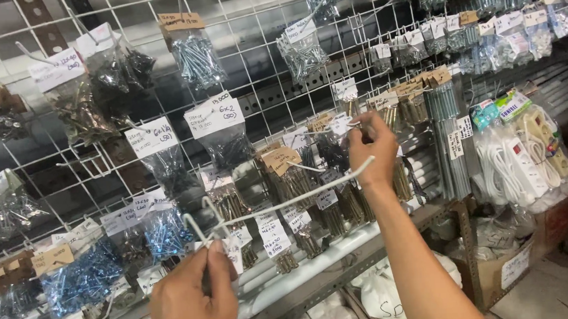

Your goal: Organizing small bags of hardware by hanging them on a wire display rack in a storage area.

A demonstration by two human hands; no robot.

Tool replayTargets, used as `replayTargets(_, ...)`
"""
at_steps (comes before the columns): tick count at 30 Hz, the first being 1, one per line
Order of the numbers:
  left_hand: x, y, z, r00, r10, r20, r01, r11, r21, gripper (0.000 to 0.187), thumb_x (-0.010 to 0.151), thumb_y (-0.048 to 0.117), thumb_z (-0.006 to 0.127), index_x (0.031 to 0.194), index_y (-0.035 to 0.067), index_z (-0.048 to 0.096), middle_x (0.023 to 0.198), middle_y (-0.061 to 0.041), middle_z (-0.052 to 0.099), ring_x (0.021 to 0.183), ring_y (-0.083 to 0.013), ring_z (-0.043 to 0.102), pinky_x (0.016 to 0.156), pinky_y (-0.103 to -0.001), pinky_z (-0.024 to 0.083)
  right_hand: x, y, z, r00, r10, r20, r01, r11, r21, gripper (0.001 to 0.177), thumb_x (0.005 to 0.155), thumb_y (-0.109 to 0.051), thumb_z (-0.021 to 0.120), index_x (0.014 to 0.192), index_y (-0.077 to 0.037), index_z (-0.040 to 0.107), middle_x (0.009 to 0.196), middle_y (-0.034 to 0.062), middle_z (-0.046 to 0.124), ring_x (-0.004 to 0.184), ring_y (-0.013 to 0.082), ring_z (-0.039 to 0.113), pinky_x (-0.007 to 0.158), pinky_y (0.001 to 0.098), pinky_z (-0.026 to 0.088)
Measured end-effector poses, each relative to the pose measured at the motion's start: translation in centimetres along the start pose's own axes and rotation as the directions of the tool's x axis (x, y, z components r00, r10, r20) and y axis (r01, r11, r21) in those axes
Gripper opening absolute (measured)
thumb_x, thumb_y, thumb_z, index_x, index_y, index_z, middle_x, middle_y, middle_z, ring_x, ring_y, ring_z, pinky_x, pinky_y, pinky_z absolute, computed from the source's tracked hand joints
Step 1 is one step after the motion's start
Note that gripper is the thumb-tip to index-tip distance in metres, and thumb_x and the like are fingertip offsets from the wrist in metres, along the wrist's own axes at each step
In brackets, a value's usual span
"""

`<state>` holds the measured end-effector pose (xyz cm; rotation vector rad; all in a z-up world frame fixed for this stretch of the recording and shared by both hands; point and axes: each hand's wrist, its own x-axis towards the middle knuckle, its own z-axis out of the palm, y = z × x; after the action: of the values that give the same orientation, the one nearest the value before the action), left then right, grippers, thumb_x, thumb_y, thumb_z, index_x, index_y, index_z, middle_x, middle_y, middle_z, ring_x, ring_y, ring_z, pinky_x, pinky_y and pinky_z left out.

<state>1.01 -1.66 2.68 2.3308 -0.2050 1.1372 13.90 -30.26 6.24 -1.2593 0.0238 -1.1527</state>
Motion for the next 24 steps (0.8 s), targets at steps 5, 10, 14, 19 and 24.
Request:
replayTargets(5, 0.6, 0.9, 0.7, 0.999, 0.012, 0.043, -0.012, 1.000, -0.007, 0.045, 0.102, 0.038, 0.053, 0.063, 0.015, 0.061, 0.058, -0.005, 0.063, 0.052, -0.0263, 0.059, 0.058, -0.043, 0.040, -3.6, -3.6, -2.8, 0.951, -0.308, -0.026, 0.298, 0.936, -0.187, 0.032, 0.090, 0.001, 0.063, 0.121, -0.010, 0.065, 0.124, 0.0154, 0.054, 0.110, 0.0252, 0.058, 0.105, 0.0425, 0.052)
replayTargets(10, 1.8, 4.7, 0.0, 0.974, -0.046, 0.222, 0.061, 0.996, -0.059, 0.044, 0.108, 0.031, 0.050, 0.071, 0.011, 0.062, 0.062, -0.003, 0.061, 0.052, -0.0167, 0.052, 0.056, -0.036, 0.037, -8.6, -11.7, -8.5, 0.834, -0.223, 0.504, 0.212, 0.974, 0.079, 0.049, 0.088, -0.021, 0.058, 0.136, -0.016, 0.065, 0.086, 0.0022, 0.074, 0.080, 0.0138, 0.072, 0.076, 0.0320, 0.062)
replayTargets(14, 2.8, 7.0, -0.1, 0.935, -0.077, 0.346, 0.143, 0.975, -0.170, 0.051, 0.113, 0.034, 0.041, 0.076, 0.014, 0.071, 0.067, -0.003, 0.070, 0.052, -0.0127, 0.060, 0.057, -0.029, 0.051, -10.5, -15.1, -8.3, 0.814, -0.337, 0.474, 0.359, 0.932, 0.046, 0.028, 0.101, -0.009, 0.053, 0.103, 0.002, 0.078, 0.079, 0.0131, 0.082, 0.069, 0.0193, 0.077, 0.057, 0.0261, 0.062)
replayTargets(19, 2.4, 6.9, -0.5, 0.940, -0.078, 0.331, 0.158, 0.962, -0.221, 0.035, 0.107, 0.038, 0.052, 0.086, 0.016, 0.069, 0.066, -0.001, 0.061, 0.054, -0.0138, 0.047, 0.058, -0.033, 0.036, -7.9, -14.0, -5.8, 0.801, -0.473, 0.366, 0.519, 0.854, -0.032, 0.024, 0.108, -0.008, 0.048, 0.109, 0.003, 0.069, 0.093, 0.0157, 0.077, 0.080, 0.0228, 0.080, 0.069, 0.0282, 0.068)
replayTargets(24, 1.6, 6.1, -0.9, 0.894, -0.194, 0.405, 0.289, 0.938, -0.189, 0.023, 0.102, 0.031, 0.061, 0.089, 0.017, 0.073, 0.071, 0.001, 0.069, 0.055, -0.0116, 0.048, 0.059, -0.029, 0.040, -4.0, -13.2, -0.2, 0.877, -0.318, 0.361, 0.380, 0.917, -0.117, 0.022, 0.105, -0.002, 0.050, 0.111, -0.003, 0.071, 0.100, 0.0106, 0.079, 0.086, 0.0200, 0.080, 0.080, 0.0293, 0.069)
